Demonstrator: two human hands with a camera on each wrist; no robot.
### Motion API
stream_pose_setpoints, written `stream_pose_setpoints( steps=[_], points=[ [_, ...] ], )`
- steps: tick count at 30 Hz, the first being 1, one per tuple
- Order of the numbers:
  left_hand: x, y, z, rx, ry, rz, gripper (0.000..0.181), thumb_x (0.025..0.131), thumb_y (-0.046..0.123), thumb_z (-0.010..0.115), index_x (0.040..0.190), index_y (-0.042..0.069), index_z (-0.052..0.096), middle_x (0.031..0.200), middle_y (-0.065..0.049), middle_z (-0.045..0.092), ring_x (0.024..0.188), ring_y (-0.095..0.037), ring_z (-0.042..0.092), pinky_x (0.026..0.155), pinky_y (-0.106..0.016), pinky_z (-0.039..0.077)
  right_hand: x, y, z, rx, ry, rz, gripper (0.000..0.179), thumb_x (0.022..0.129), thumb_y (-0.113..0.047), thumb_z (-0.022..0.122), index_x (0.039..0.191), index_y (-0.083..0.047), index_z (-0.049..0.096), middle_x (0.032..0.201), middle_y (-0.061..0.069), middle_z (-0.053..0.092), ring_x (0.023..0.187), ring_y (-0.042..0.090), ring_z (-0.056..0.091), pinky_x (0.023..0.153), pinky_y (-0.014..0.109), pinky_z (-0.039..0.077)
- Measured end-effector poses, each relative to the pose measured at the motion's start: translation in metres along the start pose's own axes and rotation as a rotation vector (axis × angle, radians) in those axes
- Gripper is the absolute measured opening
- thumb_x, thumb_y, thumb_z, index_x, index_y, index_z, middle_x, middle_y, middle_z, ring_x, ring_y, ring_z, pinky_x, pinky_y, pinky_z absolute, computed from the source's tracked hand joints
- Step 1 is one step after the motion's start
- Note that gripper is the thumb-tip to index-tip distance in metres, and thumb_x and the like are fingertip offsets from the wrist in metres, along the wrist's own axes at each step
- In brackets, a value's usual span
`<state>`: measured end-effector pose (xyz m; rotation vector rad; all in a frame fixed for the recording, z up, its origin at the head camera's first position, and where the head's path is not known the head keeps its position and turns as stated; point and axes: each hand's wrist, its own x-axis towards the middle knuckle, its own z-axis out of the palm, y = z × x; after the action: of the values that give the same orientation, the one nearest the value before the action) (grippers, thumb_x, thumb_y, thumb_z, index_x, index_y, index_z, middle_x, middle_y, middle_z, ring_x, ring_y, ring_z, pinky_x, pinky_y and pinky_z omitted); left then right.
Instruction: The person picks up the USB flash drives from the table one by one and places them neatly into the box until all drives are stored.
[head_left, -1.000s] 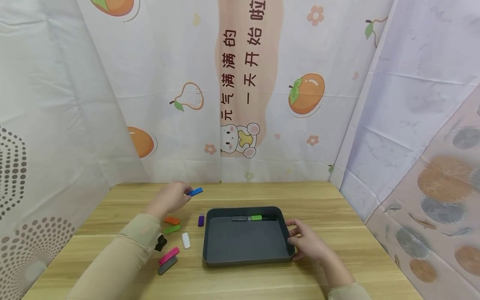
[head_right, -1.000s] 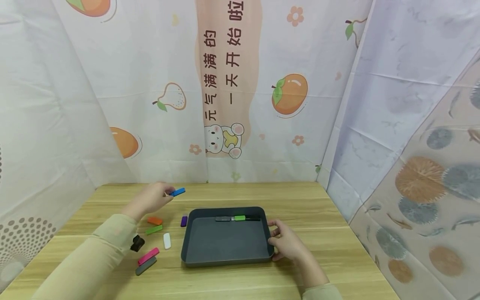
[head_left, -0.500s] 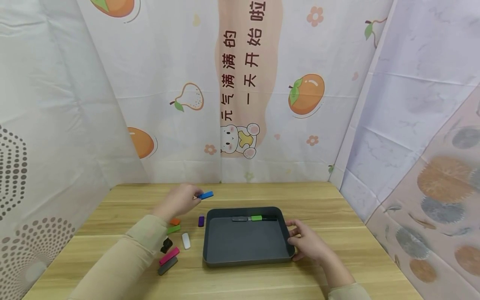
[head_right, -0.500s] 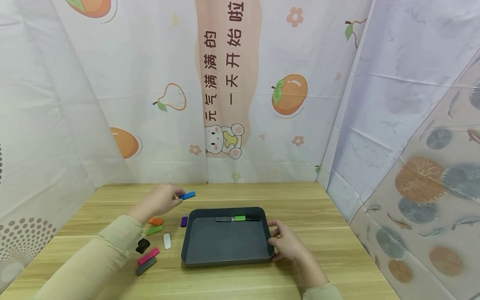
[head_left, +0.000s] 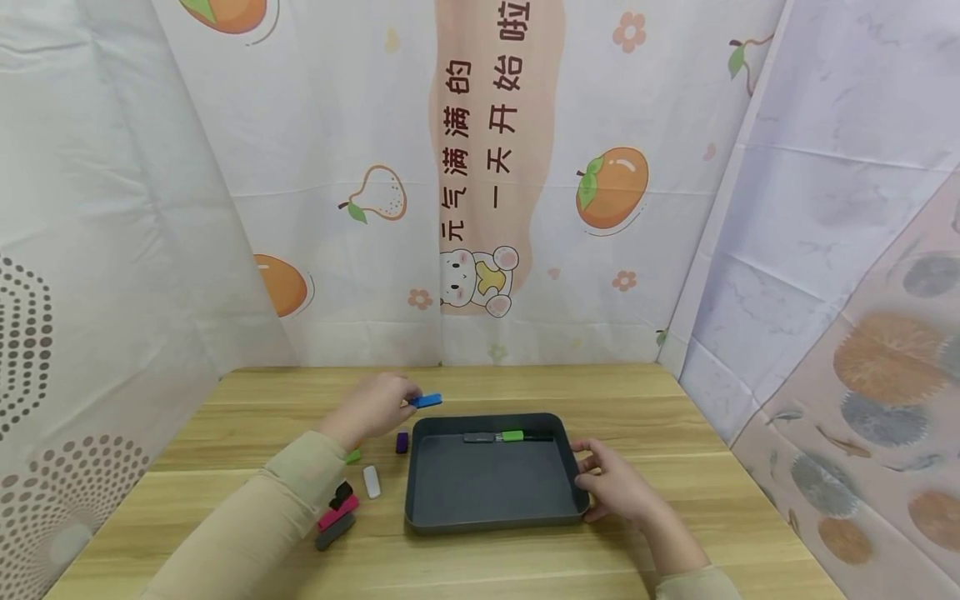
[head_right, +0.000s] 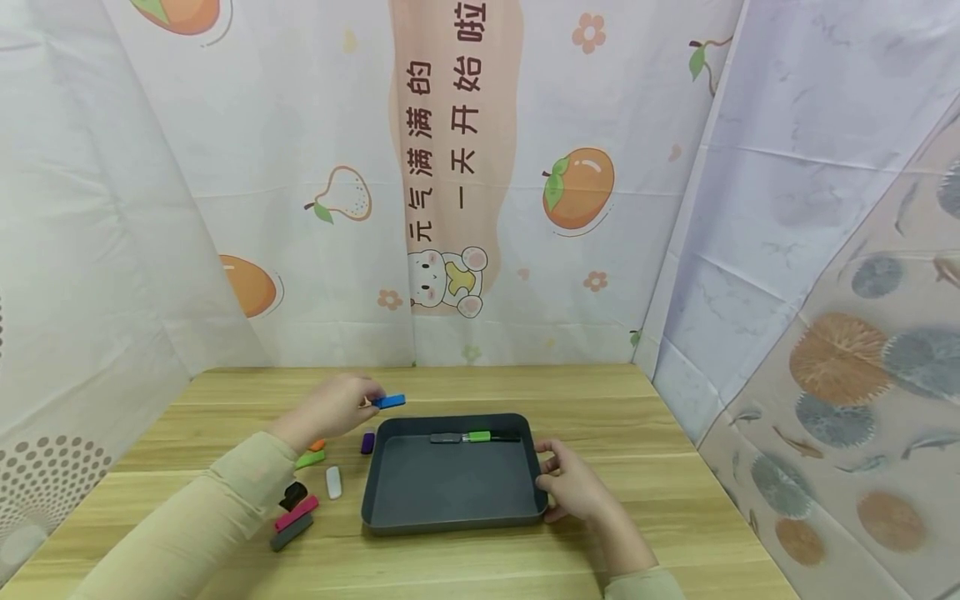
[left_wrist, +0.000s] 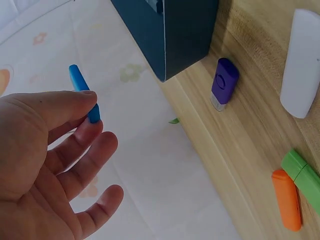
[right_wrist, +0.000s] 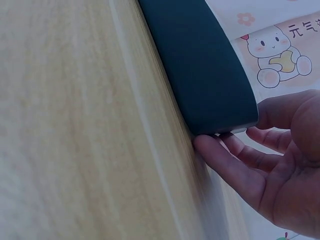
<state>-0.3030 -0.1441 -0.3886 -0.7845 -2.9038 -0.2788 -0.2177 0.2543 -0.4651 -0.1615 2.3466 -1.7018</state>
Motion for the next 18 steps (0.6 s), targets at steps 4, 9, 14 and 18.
stream_pose_setpoints(
  steps=[4, 9, 14, 18],
  points=[
    [0.001, 0.003, 0.003, 0.021, -0.003, 0.007, 0.008, 0.092, 0.019, 0.077, 0.099, 0.015, 0.077, 0.092, 0.005, 0.068, 0.077, -0.009, 0.059, 0.075, -0.034, 0.054, 0.000, 0.001, 0.000, 0.005, -0.001, -0.001, 0.050, 0.097, 0.006, 0.054, 0.144, 0.001, 0.040, 0.113, 0.026, 0.045, 0.085, 0.034, 0.060, 0.058, 0.054, 0.058],
    [0.002, 0.009, 0.006, 0.034, -0.009, 0.013, 0.008, 0.090, 0.017, 0.079, 0.098, 0.015, 0.077, 0.094, 0.004, 0.069, 0.077, -0.010, 0.060, 0.073, -0.033, 0.054, 0.001, 0.001, 0.000, 0.006, -0.003, -0.003, 0.050, 0.097, 0.006, 0.054, 0.144, 0.001, 0.040, 0.113, 0.026, 0.045, 0.085, 0.034, 0.059, 0.058, 0.054, 0.058],
    [0.003, 0.010, 0.013, 0.051, -0.022, 0.004, 0.012, 0.090, 0.017, 0.079, 0.102, 0.014, 0.077, 0.098, 0.001, 0.071, 0.084, -0.014, 0.064, 0.076, -0.035, 0.055, 0.001, 0.001, 0.000, 0.014, -0.009, -0.003, 0.050, 0.097, 0.006, 0.054, 0.144, 0.000, 0.040, 0.114, 0.027, 0.044, 0.085, 0.034, 0.060, 0.057, 0.054, 0.057],
    [0.004, 0.011, 0.018, 0.041, -0.035, 0.002, 0.013, 0.091, 0.017, 0.078, 0.103, 0.013, 0.077, 0.100, 0.000, 0.071, 0.088, -0.016, 0.067, 0.079, -0.038, 0.055, 0.001, 0.001, -0.001, 0.008, -0.008, -0.001, 0.049, 0.098, 0.005, 0.054, 0.145, 0.000, 0.040, 0.115, 0.027, 0.044, 0.084, 0.033, 0.060, 0.057, 0.053, 0.057]
  ],
)
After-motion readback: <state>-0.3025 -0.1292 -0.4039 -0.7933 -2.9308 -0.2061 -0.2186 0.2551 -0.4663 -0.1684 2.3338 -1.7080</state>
